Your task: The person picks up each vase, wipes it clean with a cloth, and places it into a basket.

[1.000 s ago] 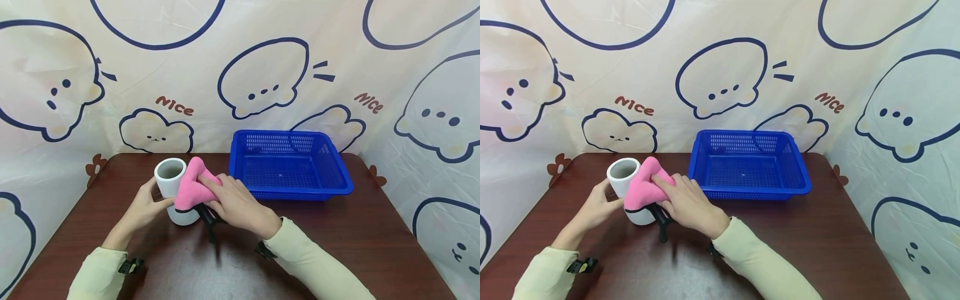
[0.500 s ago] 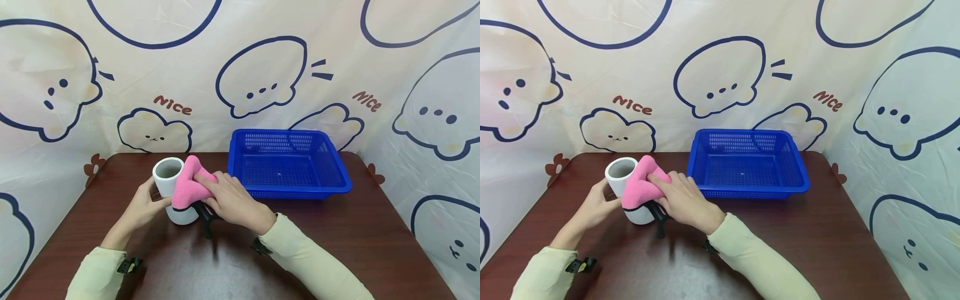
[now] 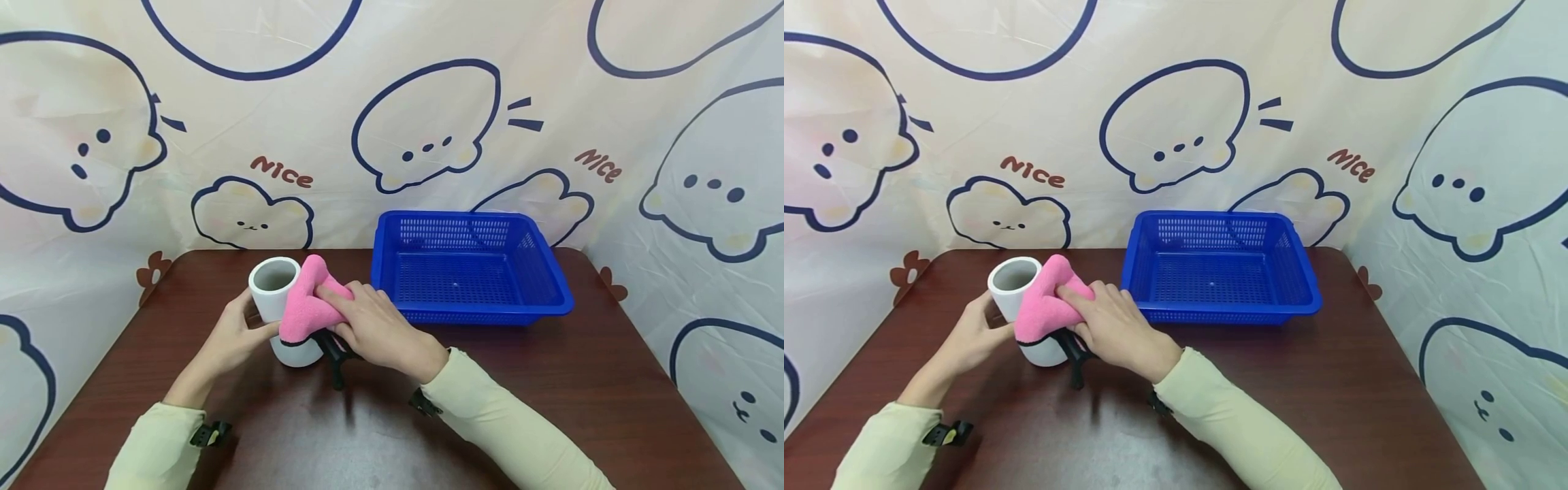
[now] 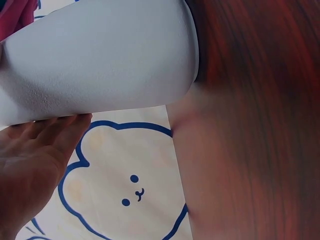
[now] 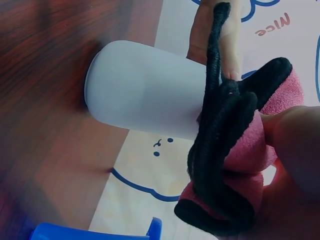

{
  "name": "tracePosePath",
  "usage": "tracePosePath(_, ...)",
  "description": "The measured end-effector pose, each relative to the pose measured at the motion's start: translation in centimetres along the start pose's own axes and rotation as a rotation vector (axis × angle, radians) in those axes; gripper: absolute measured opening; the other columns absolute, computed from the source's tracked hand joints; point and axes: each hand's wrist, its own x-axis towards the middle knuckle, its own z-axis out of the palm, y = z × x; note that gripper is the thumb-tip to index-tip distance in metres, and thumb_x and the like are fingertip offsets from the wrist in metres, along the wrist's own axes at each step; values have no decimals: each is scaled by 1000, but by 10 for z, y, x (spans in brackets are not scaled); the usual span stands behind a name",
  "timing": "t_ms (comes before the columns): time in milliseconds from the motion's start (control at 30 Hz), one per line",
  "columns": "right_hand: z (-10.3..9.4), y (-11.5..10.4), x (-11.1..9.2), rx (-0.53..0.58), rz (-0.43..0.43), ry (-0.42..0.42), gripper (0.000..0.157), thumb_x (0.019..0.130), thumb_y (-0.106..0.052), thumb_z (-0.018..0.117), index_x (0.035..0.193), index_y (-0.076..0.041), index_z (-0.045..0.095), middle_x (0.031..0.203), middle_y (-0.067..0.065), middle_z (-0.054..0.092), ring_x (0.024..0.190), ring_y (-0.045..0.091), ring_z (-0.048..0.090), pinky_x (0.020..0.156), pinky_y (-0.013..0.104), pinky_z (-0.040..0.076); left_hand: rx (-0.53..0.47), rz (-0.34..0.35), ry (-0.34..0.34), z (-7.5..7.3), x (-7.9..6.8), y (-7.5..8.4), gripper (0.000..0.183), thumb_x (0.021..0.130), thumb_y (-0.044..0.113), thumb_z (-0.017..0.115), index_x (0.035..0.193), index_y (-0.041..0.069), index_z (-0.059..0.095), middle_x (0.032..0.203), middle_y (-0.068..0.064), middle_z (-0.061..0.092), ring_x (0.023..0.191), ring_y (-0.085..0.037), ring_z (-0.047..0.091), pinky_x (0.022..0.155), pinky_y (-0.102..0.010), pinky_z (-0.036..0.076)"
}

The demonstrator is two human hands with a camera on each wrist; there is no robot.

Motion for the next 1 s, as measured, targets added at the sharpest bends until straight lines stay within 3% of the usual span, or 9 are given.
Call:
tracePosePath(267,3,0,0,-9,-18,18,52,102,-28,59,152,-33,43,109,5,60,97,18,53,82,30,43,7,-2,2,0,-1,1,67,90,19,78,146,6,44,131,-16,61,106,6,55,87,-11,49)
tracePosePath(1000,13,2,-4,46,33,-28,56,102,-29,60,154,-34,39,116,4,59,101,17,51,85,31,43,-42,18,-6,0,-1,-2,66,88,15,79,144,5,45,129,-15,61,104,5,59,87,-14,52)
